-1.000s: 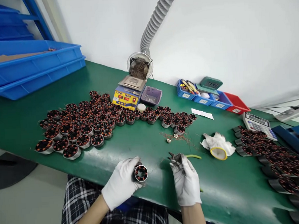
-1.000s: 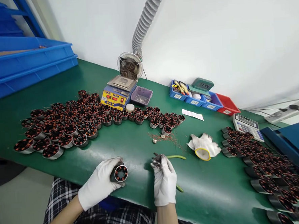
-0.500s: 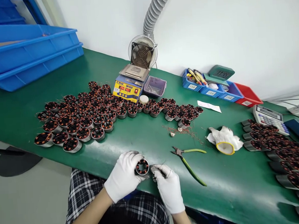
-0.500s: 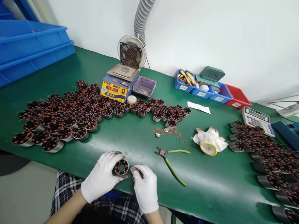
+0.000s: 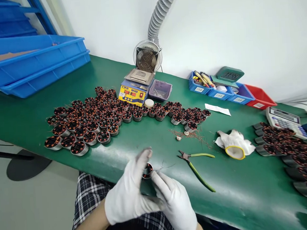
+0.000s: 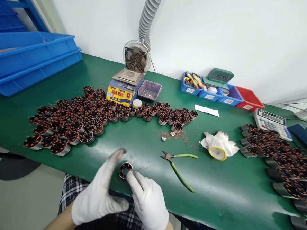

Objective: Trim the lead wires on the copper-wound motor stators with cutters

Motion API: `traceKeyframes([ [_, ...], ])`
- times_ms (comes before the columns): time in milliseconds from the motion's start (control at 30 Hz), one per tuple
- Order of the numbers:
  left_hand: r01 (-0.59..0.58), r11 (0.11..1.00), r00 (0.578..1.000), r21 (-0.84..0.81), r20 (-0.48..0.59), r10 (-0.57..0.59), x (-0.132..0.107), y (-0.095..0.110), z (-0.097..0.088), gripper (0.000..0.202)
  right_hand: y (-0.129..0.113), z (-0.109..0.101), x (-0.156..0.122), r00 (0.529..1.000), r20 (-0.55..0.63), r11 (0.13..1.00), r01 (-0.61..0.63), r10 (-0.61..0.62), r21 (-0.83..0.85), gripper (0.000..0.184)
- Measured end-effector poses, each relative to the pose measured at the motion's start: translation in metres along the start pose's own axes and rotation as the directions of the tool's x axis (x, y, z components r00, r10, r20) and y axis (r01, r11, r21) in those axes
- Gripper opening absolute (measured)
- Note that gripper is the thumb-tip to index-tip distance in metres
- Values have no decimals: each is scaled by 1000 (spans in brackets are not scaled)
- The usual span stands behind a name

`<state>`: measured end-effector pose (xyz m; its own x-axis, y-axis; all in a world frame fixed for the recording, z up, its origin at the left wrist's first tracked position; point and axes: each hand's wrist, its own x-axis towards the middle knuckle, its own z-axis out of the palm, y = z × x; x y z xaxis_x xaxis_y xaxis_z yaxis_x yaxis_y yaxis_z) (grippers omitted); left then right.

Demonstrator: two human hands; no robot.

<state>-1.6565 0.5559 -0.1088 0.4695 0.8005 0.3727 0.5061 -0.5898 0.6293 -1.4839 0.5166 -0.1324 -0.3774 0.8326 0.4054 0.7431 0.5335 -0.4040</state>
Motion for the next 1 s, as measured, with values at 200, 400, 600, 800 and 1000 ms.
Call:
traceKeyframes([
  [200,115,983,950,144,272,-151,14,-5,25,85,16,24,1,950,193,968,-251,244,9,62],
  [400,70,966,936,248,318,-150,16,-13,25,26,20,14,13,858,248,808,-510,451,295,24],
  [600,-77,944,937,321,347,-42,18,-10,23,10,27,8,26,562,516,133,-749,646,649,19],
  [800,-80,956,950,283,311,-12,20,-12,27,14,53,-21,19,458,19,301,-616,889,728,29],
  [1000,-86,944,949,318,314,-20,20,-12,29,10,25,-9,15,993,-71,996,-90,90,5,19],
])
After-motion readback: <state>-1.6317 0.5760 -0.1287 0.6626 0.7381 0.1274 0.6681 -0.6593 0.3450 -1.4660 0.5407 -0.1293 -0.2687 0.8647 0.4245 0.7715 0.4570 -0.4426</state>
